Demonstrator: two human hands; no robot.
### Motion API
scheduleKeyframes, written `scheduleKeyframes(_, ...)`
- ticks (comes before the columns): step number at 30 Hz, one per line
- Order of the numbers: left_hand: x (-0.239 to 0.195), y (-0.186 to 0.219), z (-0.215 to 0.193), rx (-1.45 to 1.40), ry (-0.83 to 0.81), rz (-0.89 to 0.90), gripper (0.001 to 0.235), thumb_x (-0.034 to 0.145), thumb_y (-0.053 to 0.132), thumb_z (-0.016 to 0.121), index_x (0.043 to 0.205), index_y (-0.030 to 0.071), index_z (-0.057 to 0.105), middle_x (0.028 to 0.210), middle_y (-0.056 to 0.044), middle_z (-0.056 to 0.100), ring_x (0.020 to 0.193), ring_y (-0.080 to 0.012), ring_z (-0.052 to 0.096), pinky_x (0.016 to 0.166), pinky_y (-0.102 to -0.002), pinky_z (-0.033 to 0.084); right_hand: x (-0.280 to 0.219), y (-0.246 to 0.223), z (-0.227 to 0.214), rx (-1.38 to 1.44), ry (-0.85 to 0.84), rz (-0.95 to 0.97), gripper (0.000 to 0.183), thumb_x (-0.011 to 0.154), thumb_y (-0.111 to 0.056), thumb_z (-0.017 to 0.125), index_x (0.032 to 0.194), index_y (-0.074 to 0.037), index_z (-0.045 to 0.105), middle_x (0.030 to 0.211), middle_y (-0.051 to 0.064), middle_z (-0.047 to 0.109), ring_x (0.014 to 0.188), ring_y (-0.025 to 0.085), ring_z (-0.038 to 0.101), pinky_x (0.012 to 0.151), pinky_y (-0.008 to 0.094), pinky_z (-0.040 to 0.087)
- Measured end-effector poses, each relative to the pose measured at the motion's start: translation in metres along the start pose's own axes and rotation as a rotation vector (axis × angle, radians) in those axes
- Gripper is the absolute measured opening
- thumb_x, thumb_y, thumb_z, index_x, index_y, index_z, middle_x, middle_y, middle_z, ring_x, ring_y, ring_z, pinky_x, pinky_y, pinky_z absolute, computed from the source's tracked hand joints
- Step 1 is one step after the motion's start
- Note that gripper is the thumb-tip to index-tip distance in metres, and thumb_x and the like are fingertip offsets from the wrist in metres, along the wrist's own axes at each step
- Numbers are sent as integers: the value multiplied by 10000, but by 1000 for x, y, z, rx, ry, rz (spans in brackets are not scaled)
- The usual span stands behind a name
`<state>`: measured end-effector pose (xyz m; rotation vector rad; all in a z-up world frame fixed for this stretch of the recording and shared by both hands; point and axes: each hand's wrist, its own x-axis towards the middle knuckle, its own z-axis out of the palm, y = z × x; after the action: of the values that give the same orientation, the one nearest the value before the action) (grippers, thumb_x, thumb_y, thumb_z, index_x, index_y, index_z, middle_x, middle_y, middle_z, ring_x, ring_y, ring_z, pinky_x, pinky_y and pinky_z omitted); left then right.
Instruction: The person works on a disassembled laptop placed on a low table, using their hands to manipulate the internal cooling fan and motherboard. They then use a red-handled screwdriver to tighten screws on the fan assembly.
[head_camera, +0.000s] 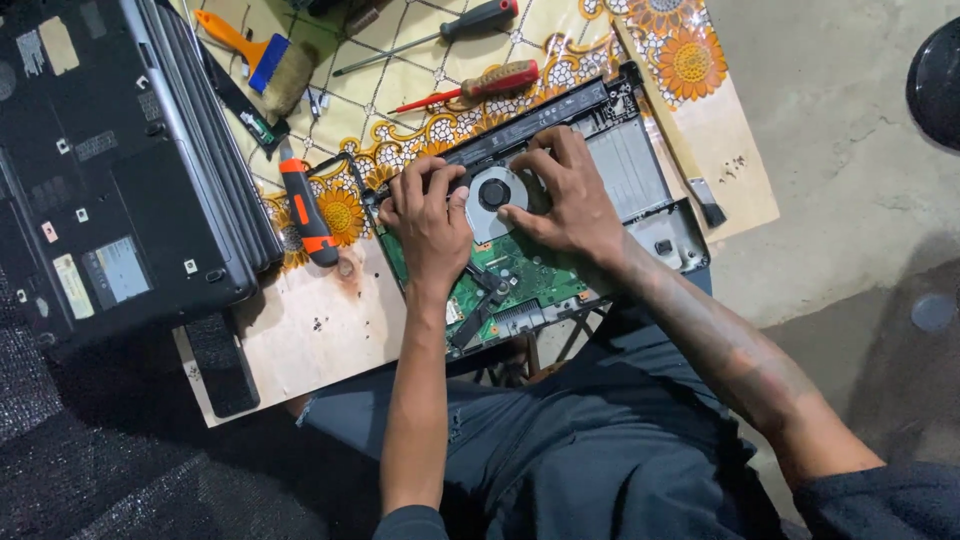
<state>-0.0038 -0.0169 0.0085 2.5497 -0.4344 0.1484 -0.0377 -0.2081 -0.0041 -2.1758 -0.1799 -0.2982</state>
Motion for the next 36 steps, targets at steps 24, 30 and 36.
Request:
scheduleKeyframes(24,10,6,-19,4,-41,92,148,874,179,635,1000,119,683,1049,-20,489,978,-245,514,845,-532,429,2,10,4,23,10,-75,480,803,-526,704,1024,-100,678,978,119,558,811,281,490,675,387,390)
scheduleKeyframes(30,11,7,-17,24,-118,92,112,940,159,530,1011,117,605,1028,-19,471,990,-239,499,880,-505,402,1,12,5,89,55,-124,499,819,-608,650,984,-138,679,791,70,597,683,244,512,619,359,387)
scheduleKeyframes(36,8,-3,-10,-10,-61,59,132,1002,244,495,1069,150,558,1030,36,500,987,-232,525,851,-502,434,5,24,13,355,98,-99,437,827,-451,731,1008,-56,680,692,68,612,541,213,561,566,309,458)
